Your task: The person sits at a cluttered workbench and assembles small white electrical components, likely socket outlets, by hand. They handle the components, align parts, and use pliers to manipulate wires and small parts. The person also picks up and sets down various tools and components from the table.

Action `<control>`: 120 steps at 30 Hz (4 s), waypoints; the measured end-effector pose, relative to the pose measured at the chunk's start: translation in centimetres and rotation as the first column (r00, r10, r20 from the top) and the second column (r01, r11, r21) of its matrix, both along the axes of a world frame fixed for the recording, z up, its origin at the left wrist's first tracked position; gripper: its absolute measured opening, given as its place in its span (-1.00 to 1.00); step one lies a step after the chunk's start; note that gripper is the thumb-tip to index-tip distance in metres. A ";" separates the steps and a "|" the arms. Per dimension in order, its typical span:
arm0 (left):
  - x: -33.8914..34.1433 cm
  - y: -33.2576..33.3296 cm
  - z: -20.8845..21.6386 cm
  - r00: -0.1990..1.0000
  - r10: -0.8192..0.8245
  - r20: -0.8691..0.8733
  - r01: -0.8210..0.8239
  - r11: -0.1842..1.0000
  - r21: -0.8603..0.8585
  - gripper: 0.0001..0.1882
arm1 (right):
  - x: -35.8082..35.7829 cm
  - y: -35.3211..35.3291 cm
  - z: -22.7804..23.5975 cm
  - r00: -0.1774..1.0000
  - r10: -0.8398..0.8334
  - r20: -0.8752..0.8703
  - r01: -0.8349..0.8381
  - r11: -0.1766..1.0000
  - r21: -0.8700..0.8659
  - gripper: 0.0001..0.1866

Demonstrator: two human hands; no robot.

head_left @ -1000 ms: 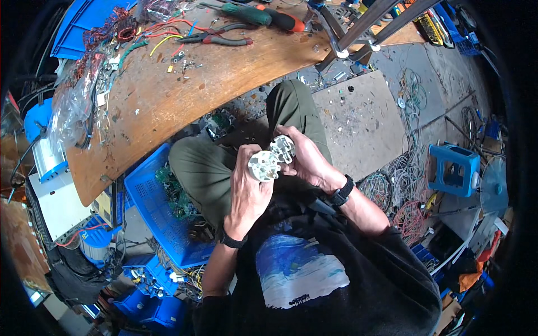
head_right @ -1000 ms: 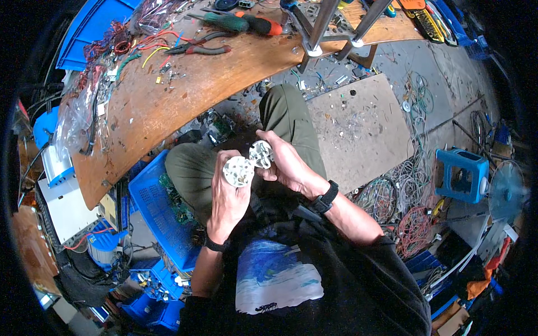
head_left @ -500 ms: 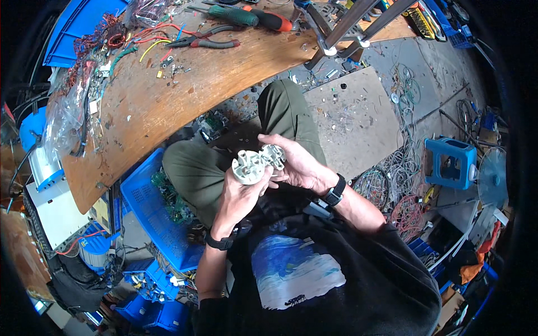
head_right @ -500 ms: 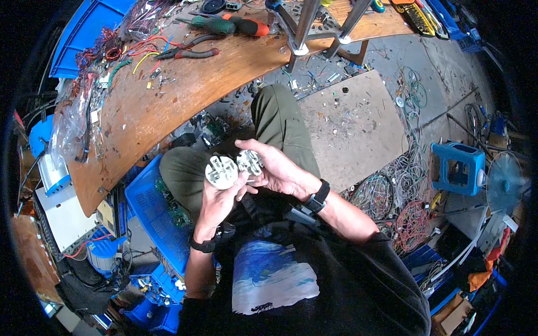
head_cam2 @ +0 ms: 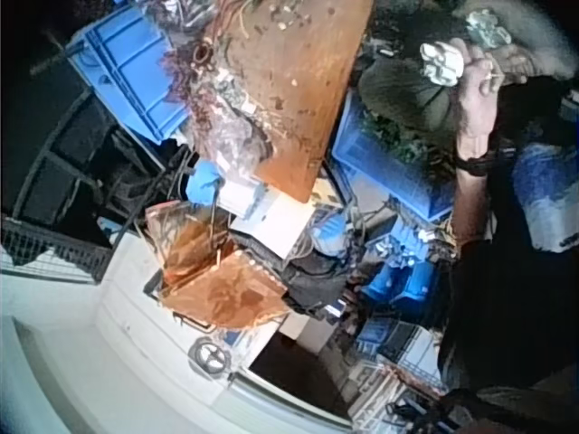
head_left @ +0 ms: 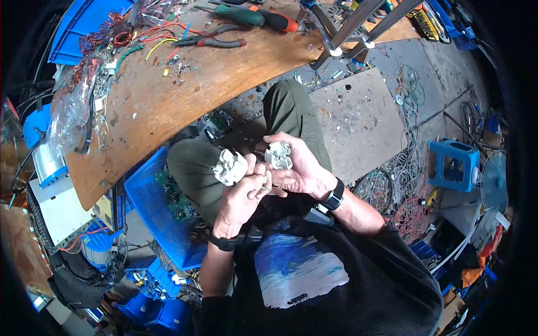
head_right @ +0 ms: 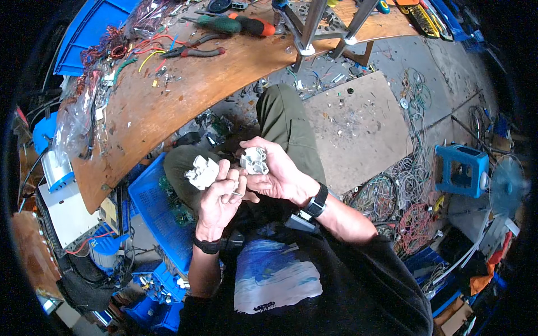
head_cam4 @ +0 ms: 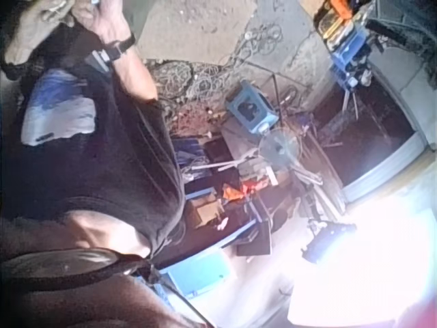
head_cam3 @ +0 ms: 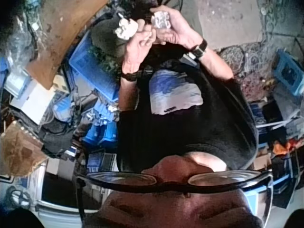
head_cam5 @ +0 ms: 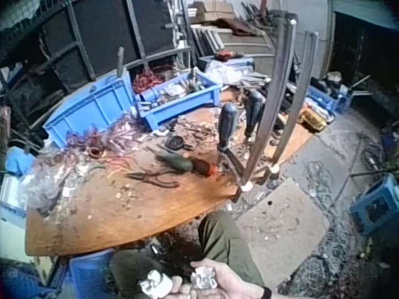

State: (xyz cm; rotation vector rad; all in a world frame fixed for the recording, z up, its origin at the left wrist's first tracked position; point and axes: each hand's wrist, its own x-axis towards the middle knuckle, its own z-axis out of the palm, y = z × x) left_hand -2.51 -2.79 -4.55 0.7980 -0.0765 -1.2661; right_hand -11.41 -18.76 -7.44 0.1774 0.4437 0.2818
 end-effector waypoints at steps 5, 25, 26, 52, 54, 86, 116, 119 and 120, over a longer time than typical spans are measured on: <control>0.4 -0.3 1.1 0.867 -0.041 0.497 -0.051 0.984 0.171 -0.80 | -0.3 -0.5 -0.7 0.996 -0.072 0.061 0.084 0.973 -0.216 -0.68; -1.8 -1.4 1.5 0.547 0.125 0.828 -0.308 0.950 0.060 -0.61 | -0.1 -0.3 0.8 0.934 -0.206 0.290 0.349 0.689 -0.635 -0.86; -1.8 -1.3 1.6 0.506 0.099 0.857 -0.308 0.948 0.072 -0.59 | -0.3 -0.5 0.8 0.934 -0.179 0.310 0.343 0.694 -0.633 -0.84; -1.3 -1.0 1.7 0.486 0.163 0.859 -0.360 0.933 0.026 -0.61 | -2.0 -1.2 1.2 0.897 -0.108 0.429 0.383 0.672 -0.633 -0.43; -1.3 -1.1 1.8 0.516 0.184 0.837 -0.381 0.924 0.032 -0.61 | -2.0 -1.1 1.0 0.900 -0.109 0.421 0.380 0.669 -0.639 -0.42; -1.2 -0.5 1.3 0.551 0.195 0.811 -0.266 0.963 -0.051 -0.54 | -2.6 -2.2 2.4 0.902 0.067 0.426 0.394 0.271 -0.878 -0.17; -0.3 -1.3 1.3 -0.177 0.191 0.965 -0.325 0.915 -0.241 -0.63 | -1.8 -0.6 0.8 0.898 -0.261 0.355 0.440 0.513 -0.737 -0.55; -0.7 -1.2 1.0 -0.087 0.203 0.975 -0.376 0.900 -0.221 -0.64 | -1.8 -0.5 0.6 0.897 -0.253 0.363 0.442 0.464 -0.768 -0.70; -0.8 -1.3 1.0 -0.051 0.212 0.976 -0.397 0.892 -0.215 -0.65 | -1.9 -0.6 0.5 0.901 -0.253 0.353 0.433 0.470 -0.769 -0.73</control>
